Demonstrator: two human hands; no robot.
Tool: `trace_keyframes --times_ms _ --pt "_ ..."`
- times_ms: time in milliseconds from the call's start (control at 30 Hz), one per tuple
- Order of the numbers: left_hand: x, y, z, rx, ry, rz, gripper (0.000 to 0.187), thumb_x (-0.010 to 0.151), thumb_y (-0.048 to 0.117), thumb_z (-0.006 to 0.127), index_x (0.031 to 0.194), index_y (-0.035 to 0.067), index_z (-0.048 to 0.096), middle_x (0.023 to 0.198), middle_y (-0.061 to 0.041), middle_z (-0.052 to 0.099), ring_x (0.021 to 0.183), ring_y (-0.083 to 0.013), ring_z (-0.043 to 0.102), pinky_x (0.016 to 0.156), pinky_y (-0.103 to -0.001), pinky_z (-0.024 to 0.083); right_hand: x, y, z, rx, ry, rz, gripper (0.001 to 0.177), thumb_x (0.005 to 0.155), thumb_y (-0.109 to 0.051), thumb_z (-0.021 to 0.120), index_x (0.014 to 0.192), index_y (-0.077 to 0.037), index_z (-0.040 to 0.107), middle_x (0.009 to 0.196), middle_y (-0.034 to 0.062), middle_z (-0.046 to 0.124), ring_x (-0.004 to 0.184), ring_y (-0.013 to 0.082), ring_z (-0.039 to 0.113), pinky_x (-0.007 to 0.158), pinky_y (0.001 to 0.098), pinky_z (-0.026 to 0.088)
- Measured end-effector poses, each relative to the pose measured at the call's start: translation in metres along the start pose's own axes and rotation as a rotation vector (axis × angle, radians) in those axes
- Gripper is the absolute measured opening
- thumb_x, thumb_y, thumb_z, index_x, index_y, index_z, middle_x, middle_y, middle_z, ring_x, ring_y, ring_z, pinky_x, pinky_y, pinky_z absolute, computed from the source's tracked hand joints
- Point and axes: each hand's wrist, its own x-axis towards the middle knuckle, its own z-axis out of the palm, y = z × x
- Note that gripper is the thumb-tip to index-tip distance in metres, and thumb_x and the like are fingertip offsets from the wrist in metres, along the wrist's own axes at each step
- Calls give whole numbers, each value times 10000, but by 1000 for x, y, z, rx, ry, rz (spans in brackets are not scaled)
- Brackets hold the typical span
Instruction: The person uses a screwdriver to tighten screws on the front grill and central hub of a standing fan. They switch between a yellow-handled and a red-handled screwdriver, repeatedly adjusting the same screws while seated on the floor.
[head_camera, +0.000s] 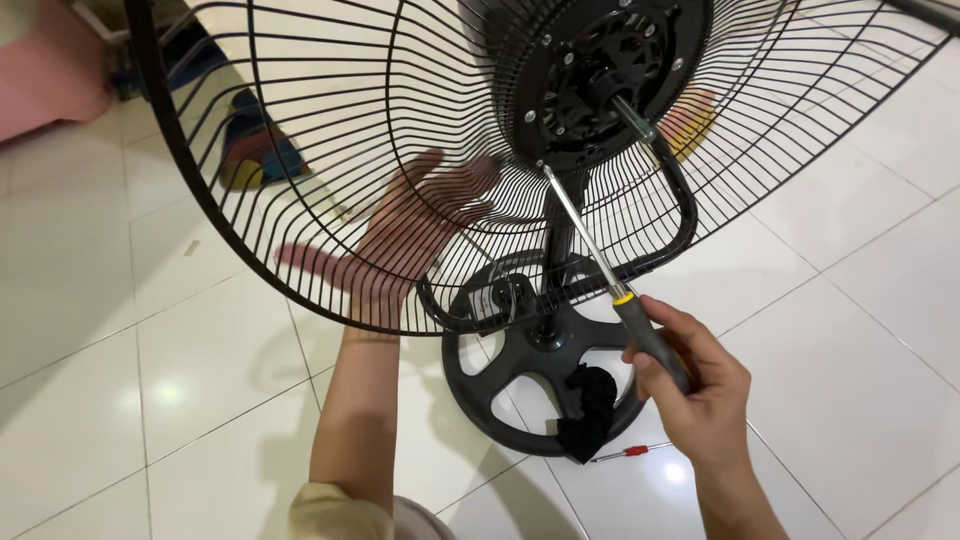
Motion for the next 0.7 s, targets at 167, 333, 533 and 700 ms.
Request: trace_keyframes --times_ms 167,333,533,700 --pt "-6 0 -10 7 27 5 1371 749 933 518 1638 -16 81 1657 -386 184 1592 -477 220 1326 -609 221 1 -2 7 2 7 10 491 869 89 610 1358 51 608 835 88 707 592 50 552 517 194 441" --pt "-17 4 -13 20 38 19 1365 753 930 514 1636 -19 87 1657 -383 189 1590 -474 224 1326 -605 224 -1 -7 9 -36 8 14 479 874 83 611 1351 46 621 835 83 705 582 49 529 510 192 418" --pt "-13 8 -14 14 21 34 1357 758 926 510 1635 -23 93 1657 -380 194 1588 -470 229 1325 -601 227 2 -21 6 -90 19 30 465 871 70 635 1336 43 630 823 90 716 583 56 554 506 203 448" --pt "-15 12 -18 17 30 46 1351 762 923 506 1634 -26 98 1657 -377 199 1587 -467 233 1325 -597 229 3 -33 8 -57 27 0 474 874 75 623 1347 58 619 840 100 714 594 62 544 523 207 441"
